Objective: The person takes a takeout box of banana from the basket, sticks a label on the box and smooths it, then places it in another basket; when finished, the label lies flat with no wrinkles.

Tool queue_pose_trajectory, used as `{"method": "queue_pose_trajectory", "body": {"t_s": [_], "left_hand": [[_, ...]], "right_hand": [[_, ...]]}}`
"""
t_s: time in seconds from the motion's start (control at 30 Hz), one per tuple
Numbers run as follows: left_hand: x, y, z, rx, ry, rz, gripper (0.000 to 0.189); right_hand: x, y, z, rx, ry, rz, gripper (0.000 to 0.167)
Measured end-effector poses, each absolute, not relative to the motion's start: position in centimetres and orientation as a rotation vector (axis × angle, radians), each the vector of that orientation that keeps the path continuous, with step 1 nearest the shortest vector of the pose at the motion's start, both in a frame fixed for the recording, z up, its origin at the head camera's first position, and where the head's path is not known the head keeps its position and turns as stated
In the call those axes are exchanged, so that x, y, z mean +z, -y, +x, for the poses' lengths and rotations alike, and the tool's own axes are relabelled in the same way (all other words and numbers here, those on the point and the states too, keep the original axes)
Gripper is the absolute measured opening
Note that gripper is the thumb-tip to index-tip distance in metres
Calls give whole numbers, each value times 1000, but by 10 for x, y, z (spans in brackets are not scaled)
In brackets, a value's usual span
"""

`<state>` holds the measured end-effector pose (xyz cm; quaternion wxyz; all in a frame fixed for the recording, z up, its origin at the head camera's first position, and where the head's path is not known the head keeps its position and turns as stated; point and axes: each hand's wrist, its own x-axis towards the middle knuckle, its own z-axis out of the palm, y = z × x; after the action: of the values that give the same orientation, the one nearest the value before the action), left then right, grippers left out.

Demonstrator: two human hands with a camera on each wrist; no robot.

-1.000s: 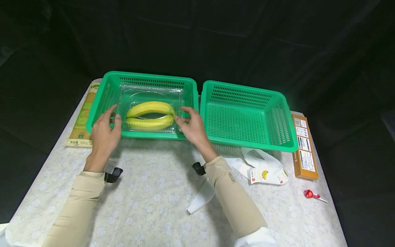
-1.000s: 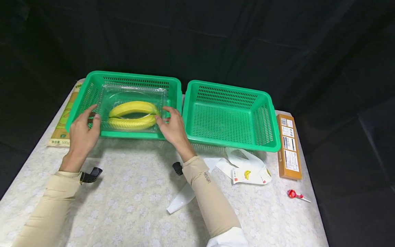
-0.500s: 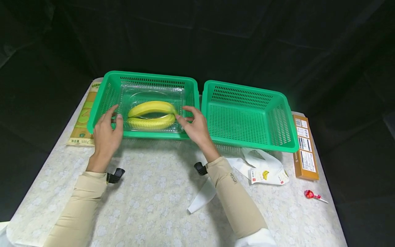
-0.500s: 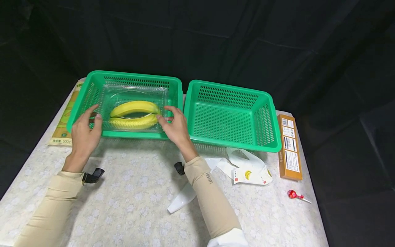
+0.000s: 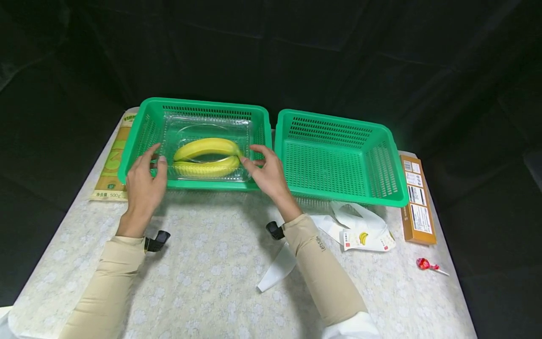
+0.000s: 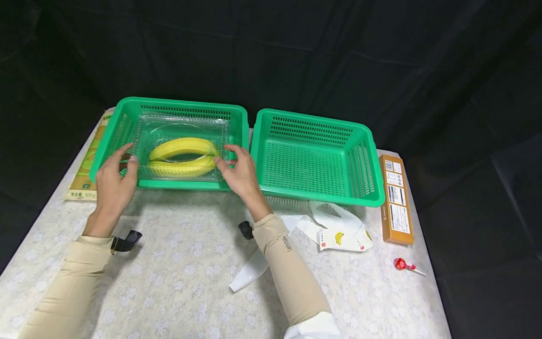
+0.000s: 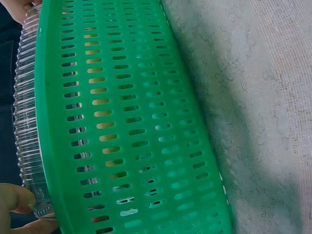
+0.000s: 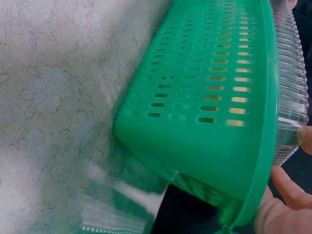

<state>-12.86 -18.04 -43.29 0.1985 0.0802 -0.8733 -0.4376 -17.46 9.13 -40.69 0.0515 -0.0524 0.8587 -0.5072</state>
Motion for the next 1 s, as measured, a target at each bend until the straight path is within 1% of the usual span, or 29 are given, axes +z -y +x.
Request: {"method": "queue_pose_trajectory", "body": {"t_s": [0.73, 1.0], "left_hand": [[-433, 180, -128, -1250, 2414, 198, 44], [-429, 178, -126, -1261, 2401, 192, 43]], "right_hand": [[-407, -92, -174, -1577, -2604, -170, 50], [-402, -94, -171, -1596, -2595, -161, 48]]}}
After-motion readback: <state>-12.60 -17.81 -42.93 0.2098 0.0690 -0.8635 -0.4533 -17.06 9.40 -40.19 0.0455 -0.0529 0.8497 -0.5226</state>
